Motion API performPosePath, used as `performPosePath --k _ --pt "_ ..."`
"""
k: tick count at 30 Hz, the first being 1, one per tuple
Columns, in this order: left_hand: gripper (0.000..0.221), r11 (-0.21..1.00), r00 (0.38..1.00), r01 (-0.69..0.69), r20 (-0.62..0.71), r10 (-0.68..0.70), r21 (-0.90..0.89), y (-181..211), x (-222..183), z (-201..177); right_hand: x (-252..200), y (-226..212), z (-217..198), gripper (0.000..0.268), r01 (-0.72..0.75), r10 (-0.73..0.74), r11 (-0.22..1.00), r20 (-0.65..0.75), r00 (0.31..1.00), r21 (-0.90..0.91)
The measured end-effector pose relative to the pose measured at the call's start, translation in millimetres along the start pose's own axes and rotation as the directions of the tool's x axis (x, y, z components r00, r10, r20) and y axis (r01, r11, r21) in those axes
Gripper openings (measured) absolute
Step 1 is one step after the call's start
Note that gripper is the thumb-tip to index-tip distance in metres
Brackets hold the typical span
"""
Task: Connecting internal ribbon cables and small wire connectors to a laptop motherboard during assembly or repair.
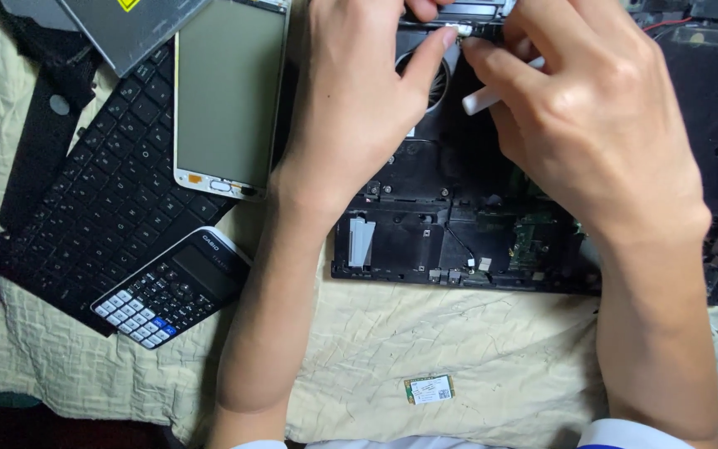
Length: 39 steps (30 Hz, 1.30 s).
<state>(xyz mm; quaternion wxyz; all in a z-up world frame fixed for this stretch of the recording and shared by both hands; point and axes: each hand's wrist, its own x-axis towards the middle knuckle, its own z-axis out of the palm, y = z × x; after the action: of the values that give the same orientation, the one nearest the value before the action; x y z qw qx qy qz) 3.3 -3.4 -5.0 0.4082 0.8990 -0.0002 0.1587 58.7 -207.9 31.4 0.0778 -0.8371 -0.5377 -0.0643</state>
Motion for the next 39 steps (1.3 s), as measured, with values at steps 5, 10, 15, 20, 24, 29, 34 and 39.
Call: performPosePath --k 5,10,15,20,24,29,34,39 --pt "0.018 1.000 1.000 -0.003 0.007 0.002 0.026 -1.3 -0.4 1.9 -1.2 -2.3 2.1 0.023 -0.021 0.022 0.998 0.022 1.000 -0.066" --pt "0.021 1.000 1.000 -0.007 -0.006 0.007 -0.009 -1.2 -0.6 -0.5 1.8 -9.2 5.1 0.022 -0.068 0.069 0.993 0.001 0.998 -0.097" --pt "0.020 1.000 1.000 0.001 -0.003 -0.001 -0.002 -0.4 -0.4 -1.3 0.8 -4.3 2.6 0.018 -0.032 0.033 0.993 0.002 0.999 -0.118" --pt "0.021 1.000 1.000 0.006 0.002 -0.006 -0.016 -0.5 0.4 -1.5 -0.7 4.3 1.1 0.023 -0.001 0.001 1.000 0.011 1.000 -0.021" --pt "0.017 1.000 1.000 0.000 0.013 0.000 0.001 0.4 0.5 -2.7 -1.2 10.2 5.4 0.036 -0.003 0.003 0.981 0.000 1.000 0.193" --pt "0.020 1.000 0.999 0.021 0.038 -0.022 0.023 2.6 -1.8 -4.3 -3.6 15.6 10.5 0.014 0.003 -0.002 0.983 -0.006 1.000 0.183" --pt "0.021 0.998 0.999 0.006 0.048 -0.009 0.070 1.5 -1.9 -5.5 -6.0 18.5 9.8 0.040 -0.001 0.000 0.982 0.005 1.000 0.190" --pt "0.021 0.998 0.999 0.002 0.042 -0.005 0.070 2.8 -0.9 -5.9 -3.9 9.6 1.8 0.019 -0.001 0.001 1.000 0.037 0.999 -0.007"
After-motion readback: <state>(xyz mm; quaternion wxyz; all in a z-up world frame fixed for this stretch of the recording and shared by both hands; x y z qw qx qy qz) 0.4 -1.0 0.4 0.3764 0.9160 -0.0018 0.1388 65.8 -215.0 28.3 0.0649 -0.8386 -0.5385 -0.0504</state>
